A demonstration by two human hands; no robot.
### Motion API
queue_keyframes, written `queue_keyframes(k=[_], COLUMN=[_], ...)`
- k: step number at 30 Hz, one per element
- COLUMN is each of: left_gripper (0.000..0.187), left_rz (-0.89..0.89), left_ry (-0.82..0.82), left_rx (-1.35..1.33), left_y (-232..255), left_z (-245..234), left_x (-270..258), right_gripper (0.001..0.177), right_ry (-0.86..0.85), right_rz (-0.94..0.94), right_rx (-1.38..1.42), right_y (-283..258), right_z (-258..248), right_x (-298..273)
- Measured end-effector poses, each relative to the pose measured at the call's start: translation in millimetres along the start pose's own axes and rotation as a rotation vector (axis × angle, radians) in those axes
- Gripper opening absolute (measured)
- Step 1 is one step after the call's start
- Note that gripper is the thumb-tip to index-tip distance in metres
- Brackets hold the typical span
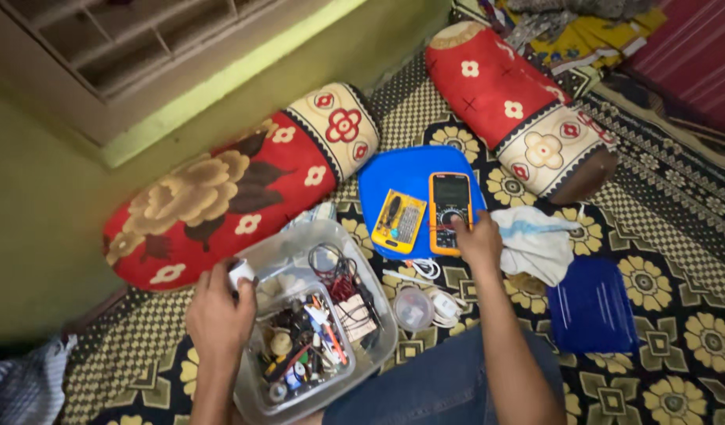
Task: The person sorts through a container of electronic components and tools, handling a multimeter, wires, and small plastic parts while sitting on the floor.
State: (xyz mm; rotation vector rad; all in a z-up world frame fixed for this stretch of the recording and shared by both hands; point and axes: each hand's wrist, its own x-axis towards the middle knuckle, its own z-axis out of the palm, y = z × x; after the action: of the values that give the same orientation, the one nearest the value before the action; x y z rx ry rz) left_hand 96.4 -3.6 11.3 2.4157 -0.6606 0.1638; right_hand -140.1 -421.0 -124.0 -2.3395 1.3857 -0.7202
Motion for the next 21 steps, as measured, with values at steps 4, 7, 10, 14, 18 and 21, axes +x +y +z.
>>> queue_keyframes(k=[4, 7, 10, 14, 18, 21], left_gripper=[0.038, 0.036, 0.037, 0.036, 0.035, 0.035], left_rz=[-0.052, -0.06, -0.043, -0.057, -0.051, -0.056], left_ry=[-0.05, -0.041, -0.059, -0.081, -0.048, -0.051], left_rx=[-0.006, -0.003, 0.03, 0.009, -0.025, -0.011], left_y=[-2, -3, -1, 4, 8, 8], left_z=[-3, -1, 0, -2, -6, -10], left_x=[6, 10, 14, 13, 10, 11], right_gripper=[0.052, 0.046, 0.043, 0.043, 0.038, 0.032], right_ry=[-0.294, -0.44, -0.472, -0.496, -0.456, -0.406], right_rz=[0.34, 0.5, 0.567, 0.642, 0.628, 0.601], right_rx=[0.278, 0.421, 0.43, 0.47, 0.52, 0.639], right_y=[14, 6, -3, -8, -10, -2], right_z=[11, 5, -3, -5, -5, -2], right_x=[12, 9, 12, 11, 13, 12])
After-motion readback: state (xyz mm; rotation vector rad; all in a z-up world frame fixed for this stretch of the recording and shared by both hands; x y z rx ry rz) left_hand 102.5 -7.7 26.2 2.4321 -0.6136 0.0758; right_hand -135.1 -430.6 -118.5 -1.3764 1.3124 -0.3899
